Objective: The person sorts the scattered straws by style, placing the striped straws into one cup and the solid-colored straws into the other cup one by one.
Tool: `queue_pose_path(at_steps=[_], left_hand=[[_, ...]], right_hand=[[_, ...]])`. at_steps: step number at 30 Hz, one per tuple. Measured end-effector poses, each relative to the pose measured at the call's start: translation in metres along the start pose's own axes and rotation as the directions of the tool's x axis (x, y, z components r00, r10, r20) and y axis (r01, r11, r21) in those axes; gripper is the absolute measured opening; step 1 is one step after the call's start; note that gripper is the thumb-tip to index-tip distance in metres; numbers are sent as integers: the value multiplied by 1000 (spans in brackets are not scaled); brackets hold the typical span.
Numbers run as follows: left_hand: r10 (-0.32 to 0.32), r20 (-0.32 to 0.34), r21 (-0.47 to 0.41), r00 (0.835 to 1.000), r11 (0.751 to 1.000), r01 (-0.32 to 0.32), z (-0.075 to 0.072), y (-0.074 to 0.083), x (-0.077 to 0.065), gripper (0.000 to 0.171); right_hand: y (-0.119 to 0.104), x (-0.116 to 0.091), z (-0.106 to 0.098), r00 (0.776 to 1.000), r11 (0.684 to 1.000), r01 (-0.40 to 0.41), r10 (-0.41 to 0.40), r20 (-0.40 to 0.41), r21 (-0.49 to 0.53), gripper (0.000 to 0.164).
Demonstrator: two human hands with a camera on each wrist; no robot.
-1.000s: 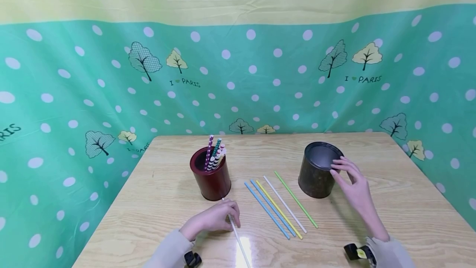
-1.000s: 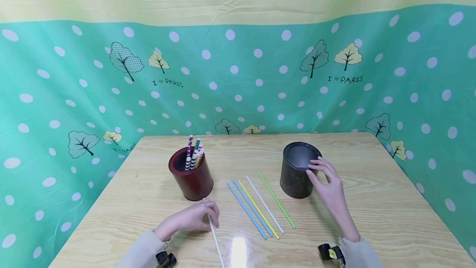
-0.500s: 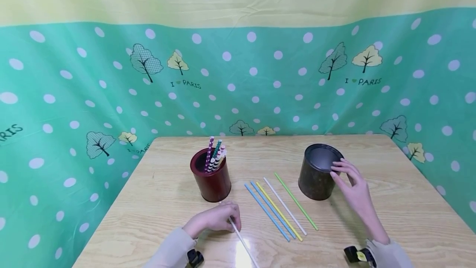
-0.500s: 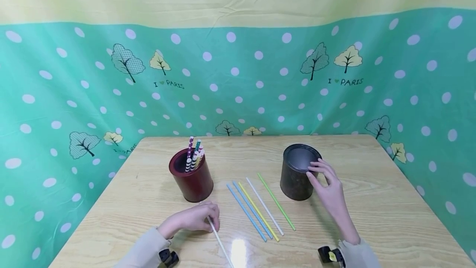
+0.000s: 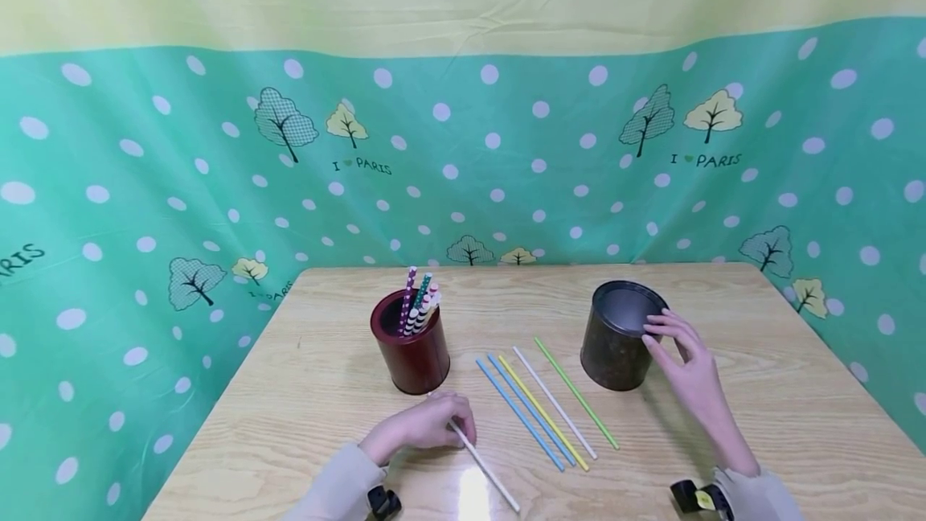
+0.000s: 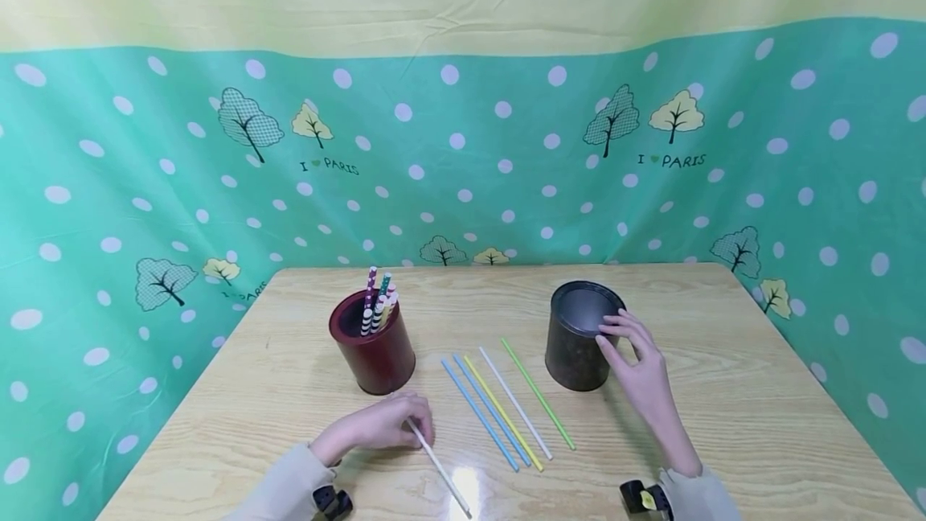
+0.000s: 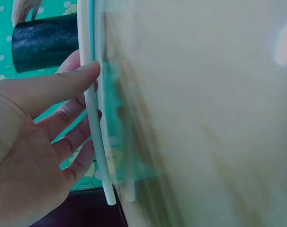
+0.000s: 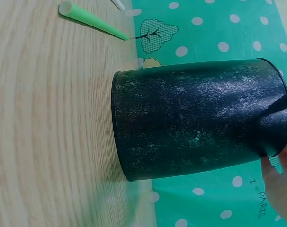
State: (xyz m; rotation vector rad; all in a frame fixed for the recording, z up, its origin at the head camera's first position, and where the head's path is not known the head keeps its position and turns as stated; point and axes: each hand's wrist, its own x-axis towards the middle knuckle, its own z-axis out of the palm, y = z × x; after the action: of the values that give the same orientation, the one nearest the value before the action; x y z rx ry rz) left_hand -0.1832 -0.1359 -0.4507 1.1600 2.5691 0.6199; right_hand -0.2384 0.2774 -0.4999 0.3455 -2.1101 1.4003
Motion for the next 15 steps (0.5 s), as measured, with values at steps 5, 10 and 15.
queue_pose_path(at_steps=[5,10,15], left_hand=[[66,-57,-96,996,993,-71,-4,0,5,14],[103,-123,-178,987,976,-124,-8,3,10,14],[39,-173,-262,984,962,-84,-14,8,17,11]], right_hand=[[1,1,0,1000,1000,5,-5,2,12,27],[-10,1,-1,1000,1000,13,-13,26,22,27],[-29,2,-1,999,999,19,-21,40,30,25]])
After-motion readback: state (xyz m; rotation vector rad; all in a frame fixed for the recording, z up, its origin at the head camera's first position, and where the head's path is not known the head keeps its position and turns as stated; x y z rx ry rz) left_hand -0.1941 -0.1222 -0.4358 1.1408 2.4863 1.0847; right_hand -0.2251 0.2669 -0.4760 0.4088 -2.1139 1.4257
